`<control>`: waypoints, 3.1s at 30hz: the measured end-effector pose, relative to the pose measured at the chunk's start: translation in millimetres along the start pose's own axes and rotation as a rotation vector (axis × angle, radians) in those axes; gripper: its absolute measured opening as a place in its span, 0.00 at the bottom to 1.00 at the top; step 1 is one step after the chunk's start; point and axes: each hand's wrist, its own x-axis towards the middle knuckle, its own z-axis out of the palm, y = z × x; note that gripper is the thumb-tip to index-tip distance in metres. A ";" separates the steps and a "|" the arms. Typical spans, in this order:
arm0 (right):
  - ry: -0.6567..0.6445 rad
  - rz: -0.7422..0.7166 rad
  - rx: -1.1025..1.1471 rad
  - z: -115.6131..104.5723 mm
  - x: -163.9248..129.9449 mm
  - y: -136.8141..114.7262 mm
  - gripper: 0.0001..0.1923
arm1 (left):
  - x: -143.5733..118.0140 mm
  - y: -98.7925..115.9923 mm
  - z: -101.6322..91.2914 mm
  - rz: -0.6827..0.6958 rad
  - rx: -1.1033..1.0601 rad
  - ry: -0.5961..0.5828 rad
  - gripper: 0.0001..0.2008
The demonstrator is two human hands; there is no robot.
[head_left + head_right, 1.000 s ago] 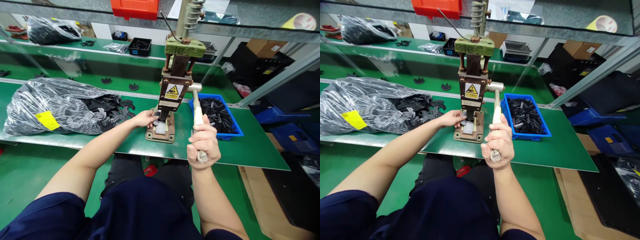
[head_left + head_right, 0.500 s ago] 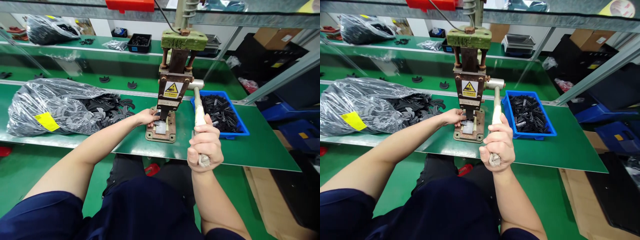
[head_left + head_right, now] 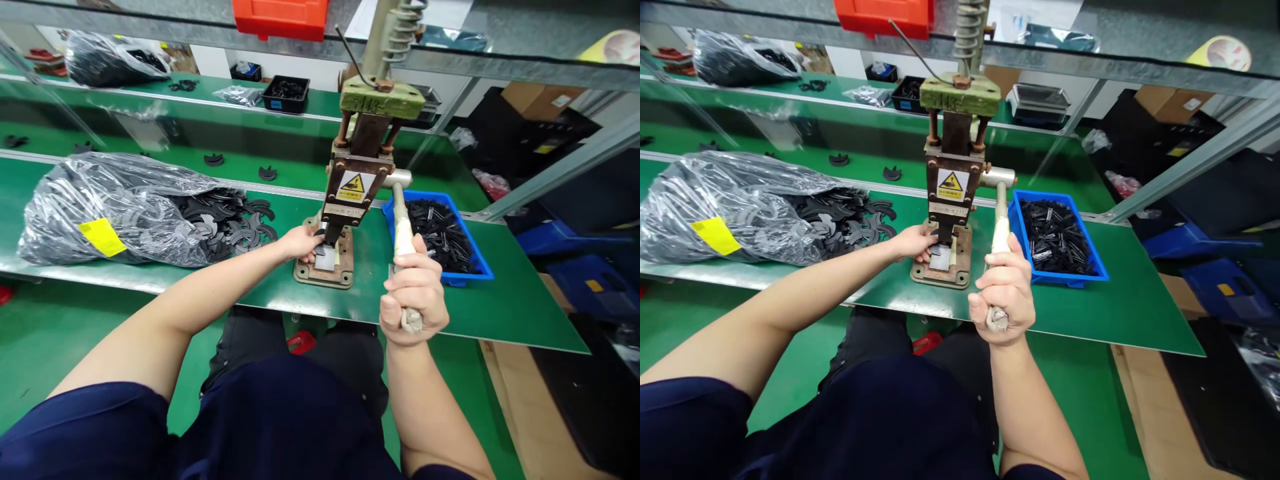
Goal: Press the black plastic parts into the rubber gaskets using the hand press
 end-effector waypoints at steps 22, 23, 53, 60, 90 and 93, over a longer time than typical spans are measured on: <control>0.067 0.002 0.010 6.2 -0.2 2.5 0.09 | 42.1 -39.6 -160.0 0.366 1.203 -0.049 0.26; 0.068 0.004 0.010 6.4 0.0 2.2 0.09 | 44.2 -36.0 -159.0 0.362 1.205 -0.064 0.25; 0.062 -0.015 0.001 7.4 -0.6 2.5 0.12 | 5.8 -22.1 -23.0 0.206 -0.223 0.021 0.13; 0.073 -0.015 0.020 8.0 1.0 1.4 0.09 | 8.8 -17.7 -28.9 0.135 -0.228 -0.040 0.16; 0.184 0.261 0.172 10.0 79.6 34.1 0.33 | -22.8 -27.4 -37.6 0.066 -0.376 -0.115 0.21; 0.093 0.449 0.167 23.5 -2.6 35.5 0.22 | -57.0 -27.4 -41.8 0.147 -0.402 -0.144 0.23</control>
